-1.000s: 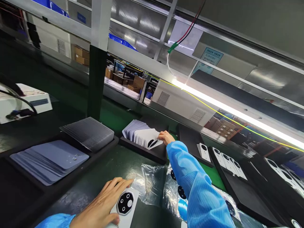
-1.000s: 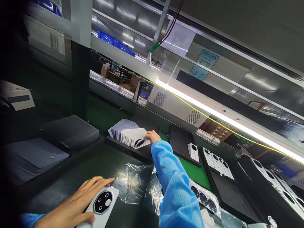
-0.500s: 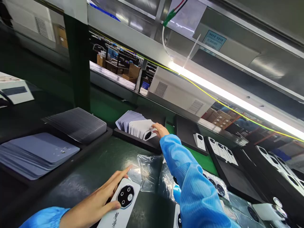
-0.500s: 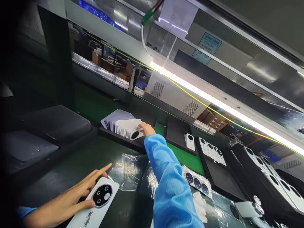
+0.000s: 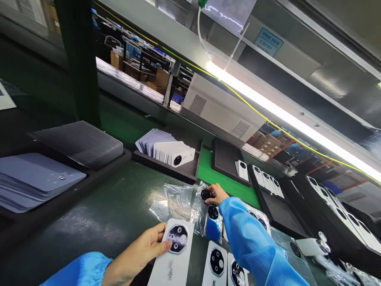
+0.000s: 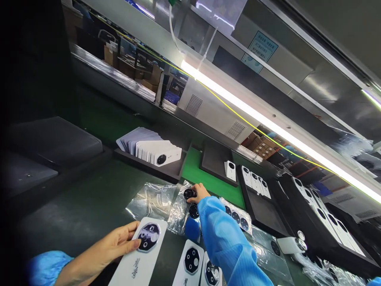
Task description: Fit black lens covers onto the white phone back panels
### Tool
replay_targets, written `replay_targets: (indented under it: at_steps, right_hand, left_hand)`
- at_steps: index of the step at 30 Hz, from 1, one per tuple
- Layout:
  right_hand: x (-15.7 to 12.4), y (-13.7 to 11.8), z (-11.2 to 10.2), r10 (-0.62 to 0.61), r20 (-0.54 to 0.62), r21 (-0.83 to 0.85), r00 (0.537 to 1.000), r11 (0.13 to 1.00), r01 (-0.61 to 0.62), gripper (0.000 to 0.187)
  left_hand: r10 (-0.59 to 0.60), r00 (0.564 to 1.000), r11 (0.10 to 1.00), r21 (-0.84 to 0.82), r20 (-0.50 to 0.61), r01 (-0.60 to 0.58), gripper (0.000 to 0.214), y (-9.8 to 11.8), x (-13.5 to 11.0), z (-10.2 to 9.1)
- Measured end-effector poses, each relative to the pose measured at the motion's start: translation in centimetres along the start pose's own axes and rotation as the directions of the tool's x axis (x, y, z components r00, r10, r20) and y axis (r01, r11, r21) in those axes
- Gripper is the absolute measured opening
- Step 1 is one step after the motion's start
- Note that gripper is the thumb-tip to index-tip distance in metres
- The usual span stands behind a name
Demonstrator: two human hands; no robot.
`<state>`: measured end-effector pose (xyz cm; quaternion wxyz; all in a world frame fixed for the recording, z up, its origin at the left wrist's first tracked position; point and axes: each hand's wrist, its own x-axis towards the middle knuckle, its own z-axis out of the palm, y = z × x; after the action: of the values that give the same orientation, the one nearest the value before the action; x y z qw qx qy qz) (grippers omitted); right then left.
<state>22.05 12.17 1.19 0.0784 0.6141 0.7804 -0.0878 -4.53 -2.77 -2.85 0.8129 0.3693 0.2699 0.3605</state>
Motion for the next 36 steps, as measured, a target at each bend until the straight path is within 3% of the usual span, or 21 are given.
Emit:
replay_targets:
  at_steps: [5,13,17,30,36]
  right_hand:
    - [0.8,0.2,0.4,0.048,0.004,0.047,0.999,0.998,-0.048,0.031]
    - [1.8,0.6,1.4,0.060,0.002,0.109,0.998,0.992,-0.060,0.031]
    - [1.9,0.7,2.0,0.065,-0.017,0.147,0.998,0.987,-0.062,0.032]
    - [2.9,0.8,1.7,0.085,0.008,0.162,0.996,0.983,-0.085,0.031]
    - [1.4,0.0,1.6,0.087,-0.051,0.171,0.995,0.982,-0.077,0.032]
  left_hand:
    - [-0.032,0.999,0.999,0.004,0.001,0.032,0.052,0.0,0.7,1.5]
    - [-0.011,1.000,0.967,0.253,-0.029,0.018,0.038,-0.1,2.5,2.5]
    - [-0.006,1.000,0.953,0.303,-0.023,0.013,0.035,0.3,3.1,2.7]
    - [-0.078,0.997,0.971,0.224,-0.025,0.081,0.041,-0.1,3.8,2.3]
    - [-0.091,0.994,0.990,0.104,-0.064,0.098,0.047,-0.7,4.1,2.0]
